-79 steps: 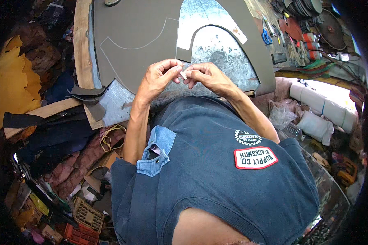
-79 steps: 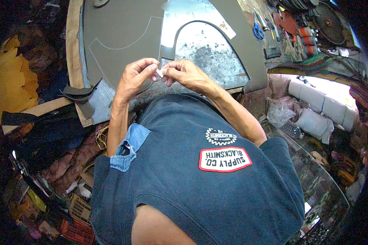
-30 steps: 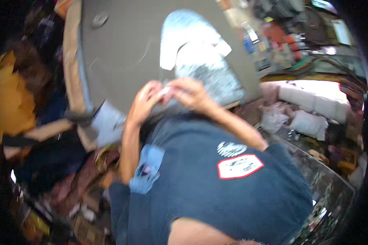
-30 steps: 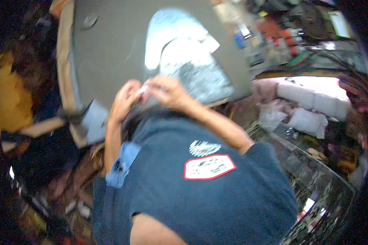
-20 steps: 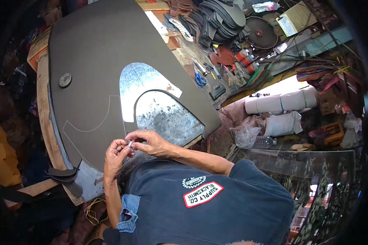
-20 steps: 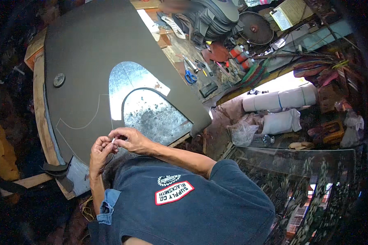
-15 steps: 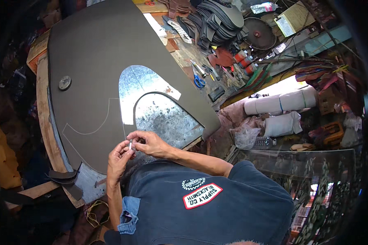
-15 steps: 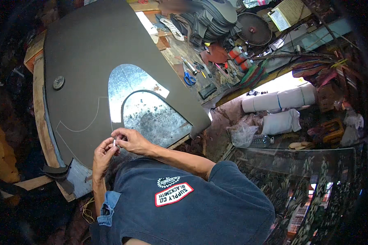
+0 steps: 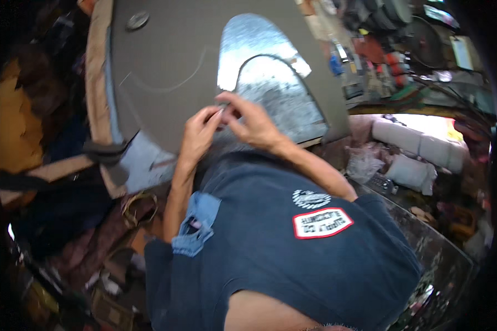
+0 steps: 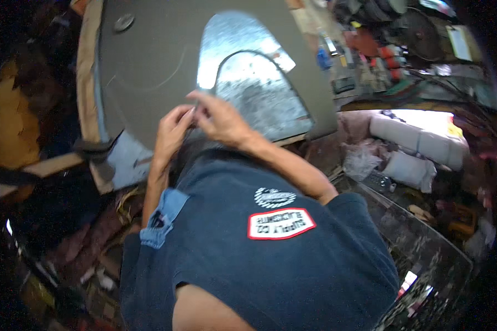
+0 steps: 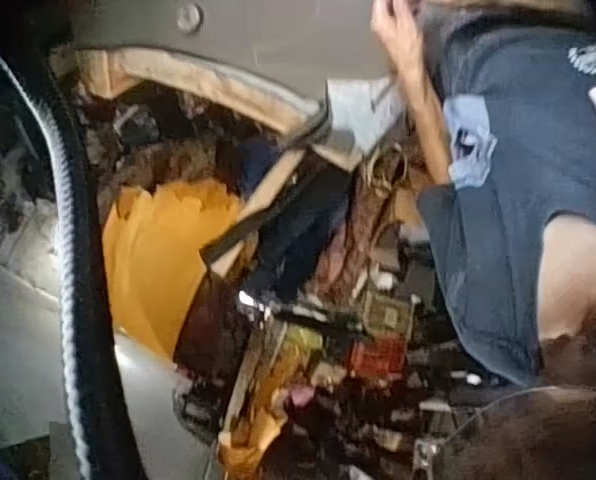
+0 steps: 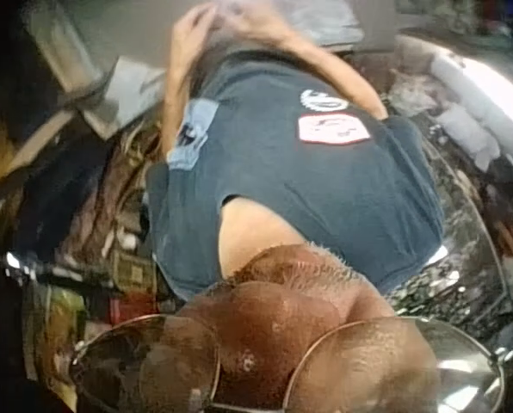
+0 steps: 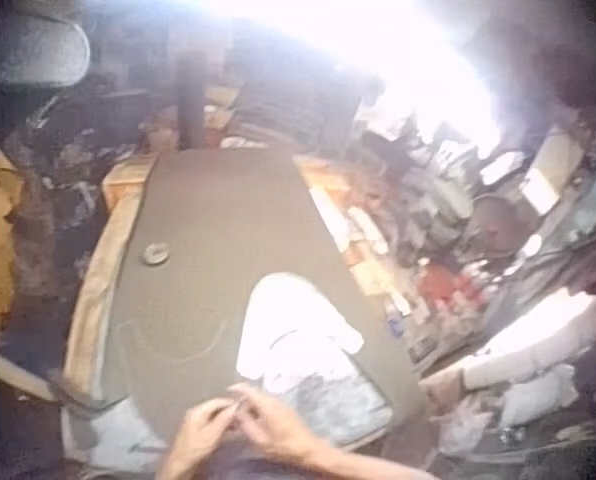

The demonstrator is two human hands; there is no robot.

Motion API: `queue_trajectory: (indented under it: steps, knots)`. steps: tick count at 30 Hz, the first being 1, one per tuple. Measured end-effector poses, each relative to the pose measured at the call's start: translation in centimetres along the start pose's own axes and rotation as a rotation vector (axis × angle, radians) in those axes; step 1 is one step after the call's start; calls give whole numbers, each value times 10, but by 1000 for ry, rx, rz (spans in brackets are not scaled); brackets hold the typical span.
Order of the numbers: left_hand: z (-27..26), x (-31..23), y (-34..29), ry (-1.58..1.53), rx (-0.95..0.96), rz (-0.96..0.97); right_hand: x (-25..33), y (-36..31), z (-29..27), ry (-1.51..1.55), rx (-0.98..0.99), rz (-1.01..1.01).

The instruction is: Marking shoe component templates on a large foam sheet and cutting them out using scissors and a handheld blade.

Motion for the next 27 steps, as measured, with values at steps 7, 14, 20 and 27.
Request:
queue_trajectory:
  steps: [7,14,20,27]
  knots:
    - [-3,30,1,-425,68,-174,-2,-6,3,-55,31,48]
    - [-11,32,-2,-553,130,-299,4,-11,4,-114,60,32]
    - [-19,34,0,-513,56,-248,1,-12,0,-236,89,59]
    - [-24,42,-4,-445,58,-254,-8,-14,-3,-270,90,92]
Point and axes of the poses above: each hand's wrist, its own y-axis towards the middle knuckle, its own z-axis out of the palm, x = y × z, the point moved 3 cm from there along y, towards the middle knuckle, and after that the axes turned 5 degrees about -x, right-handed, at the moved point
